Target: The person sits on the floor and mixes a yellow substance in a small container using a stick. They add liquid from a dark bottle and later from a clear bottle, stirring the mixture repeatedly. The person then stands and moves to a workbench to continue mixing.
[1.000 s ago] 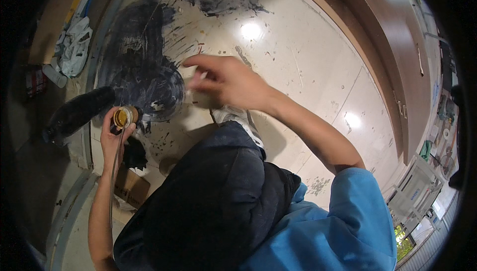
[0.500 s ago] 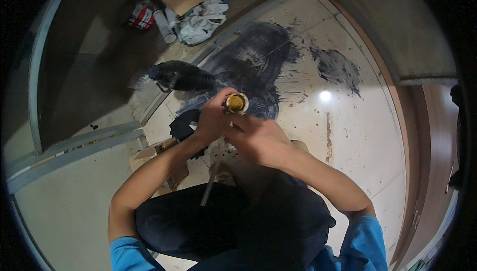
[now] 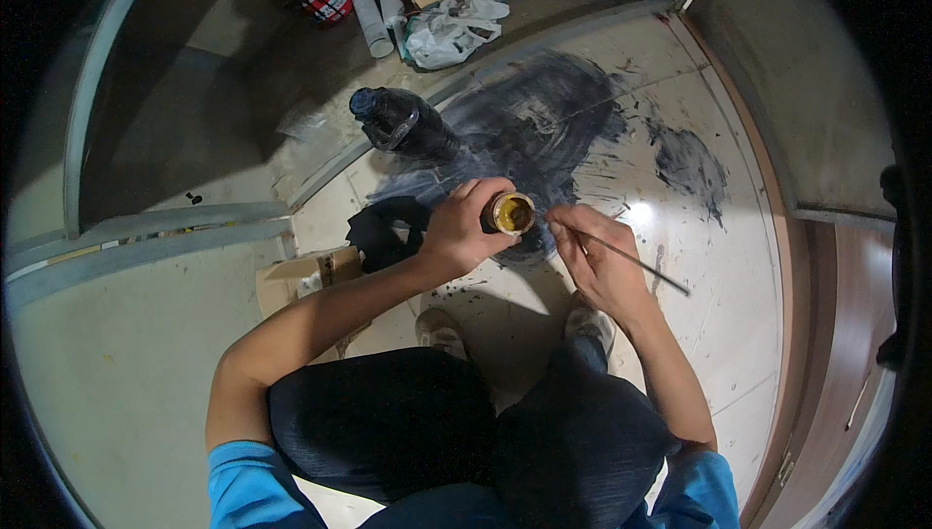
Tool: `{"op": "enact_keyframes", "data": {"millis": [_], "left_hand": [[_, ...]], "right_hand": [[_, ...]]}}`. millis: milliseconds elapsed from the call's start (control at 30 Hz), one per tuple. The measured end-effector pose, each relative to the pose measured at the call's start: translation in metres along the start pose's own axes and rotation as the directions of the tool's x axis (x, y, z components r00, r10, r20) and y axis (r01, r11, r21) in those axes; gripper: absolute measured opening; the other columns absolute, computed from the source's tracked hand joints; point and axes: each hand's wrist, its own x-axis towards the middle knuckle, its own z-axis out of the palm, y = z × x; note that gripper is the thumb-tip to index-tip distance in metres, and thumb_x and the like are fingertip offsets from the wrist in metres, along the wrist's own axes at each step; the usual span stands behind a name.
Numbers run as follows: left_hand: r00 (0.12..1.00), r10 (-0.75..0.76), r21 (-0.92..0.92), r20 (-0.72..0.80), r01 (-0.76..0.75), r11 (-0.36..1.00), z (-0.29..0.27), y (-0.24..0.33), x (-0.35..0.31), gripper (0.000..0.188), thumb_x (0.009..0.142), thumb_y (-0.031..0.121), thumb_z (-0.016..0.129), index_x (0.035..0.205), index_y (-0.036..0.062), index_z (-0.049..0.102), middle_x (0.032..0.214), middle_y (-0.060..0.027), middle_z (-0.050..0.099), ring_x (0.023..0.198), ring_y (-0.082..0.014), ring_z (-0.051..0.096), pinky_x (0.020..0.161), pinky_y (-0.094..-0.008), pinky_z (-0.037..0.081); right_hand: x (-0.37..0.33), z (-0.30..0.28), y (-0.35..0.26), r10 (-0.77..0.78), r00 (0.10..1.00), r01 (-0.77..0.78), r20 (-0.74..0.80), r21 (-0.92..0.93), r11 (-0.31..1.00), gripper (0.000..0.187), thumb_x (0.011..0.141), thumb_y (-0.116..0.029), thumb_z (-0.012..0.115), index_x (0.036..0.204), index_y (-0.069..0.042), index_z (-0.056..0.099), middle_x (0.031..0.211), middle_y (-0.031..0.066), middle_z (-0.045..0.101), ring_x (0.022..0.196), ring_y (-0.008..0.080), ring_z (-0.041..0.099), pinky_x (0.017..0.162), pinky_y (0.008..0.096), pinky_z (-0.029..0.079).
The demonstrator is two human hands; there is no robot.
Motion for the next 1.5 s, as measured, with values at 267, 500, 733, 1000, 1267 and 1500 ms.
{"op": "enact_keyframes", "data": {"millis": [267,500,733,1000,1267,1500], "left_hand": [[0.999,0.035,0.07,-0.016,-0.034,0.997,-0.003,0.002,-0.002,0.061,0.079,0.02,0.089,0.132,0.0097,0.062,0.121,-0.013,0.065,0.115,-0.0353,0.064,0.099,-0.0456,0.051],[0.997,0.073,0.139,-0.014,-0.07,0.988,-0.003,0.003,-0.001,0.061,0.079,0.022,0.089,0.132,0.0101,0.062,0.122,-0.0133,0.065,0.117,-0.0356,0.063,0.101,-0.0476,0.049],[0.992,0.13,0.163,0.004,-0.129,0.978,-0.001,0.003,0.002,0.061,0.078,0.022,0.089,0.131,0.0084,0.062,0.123,-0.0129,0.066,0.116,-0.0355,0.062,0.1,-0.0478,0.048],[0.986,0.167,0.136,0.005,-0.166,0.977,0.002,-0.001,0.003,0.061,0.078,0.021,0.089,0.131,0.0085,0.061,0.123,-0.0126,0.066,0.115,-0.0355,0.063,0.1,-0.0481,0.047],[0.985,0.167,0.117,0.032,-0.17,0.979,-0.003,0.002,0.004,0.065,0.078,0.021,0.091,0.133,0.007,0.059,0.123,-0.0146,0.068,0.116,-0.0367,0.063,0.101,-0.0501,0.046],[0.991,0.122,0.11,0.06,-0.128,0.986,-0.004,-0.001,0.004,0.066,0.079,0.022,0.091,0.135,0.0068,0.06,0.121,-0.0148,0.07,0.116,-0.0351,0.065,0.103,-0.0493,0.046]], "right_hand": [[-0.008,-0.001,0.001,0.15,0.989,-0.151,0.009,0.083,0.985,0.02,0.108,-0.01,0.063,0.115,0.008,0.07,0.101,0.0137,0.073,0.086,0.0185,0.07,0.075,0.0319,0.058],[-0.015,0.005,0.002,0.205,0.977,-0.186,-0.065,0.224,0.957,0.022,0.107,-0.011,0.061,0.111,0.008,0.072,0.105,0.0163,0.074,0.082,0.0224,0.071,0.074,0.0332,0.058],[-0.02,0.006,0.005,0.236,0.965,-0.185,-0.117,0.333,0.924,0.022,0.106,-0.009,0.06,0.107,0.01,0.072,0.103,0.0166,0.075,0.083,0.0233,0.072,0.077,0.0338,0.057],[-0.026,0.005,0.009,0.241,0.966,-0.198,-0.089,0.34,0.919,0.025,0.111,-0.012,0.058,0.112,0.01,0.071,0.108,0.0139,0.071,0.089,0.0186,0.072,0.078,0.0318,0.06],[-0.028,0.01,0.009,0.189,0.965,-0.11,-0.18,0.378,0.919,0.026,0.111,-0.012,0.058,0.114,0.01,0.07,0.106,0.0138,0.072,0.086,0.0188,0.073,0.077,0.0315,0.06],[-0.029,0.009,0.008,0.285,0.948,-0.199,-0.144,0.43,0.88,0.023,0.108,-0.008,0.06,0.107,0.01,0.073,0.104,0.0165,0.074,0.084,0.024,0.074,0.076,0.0351,0.059]]}}
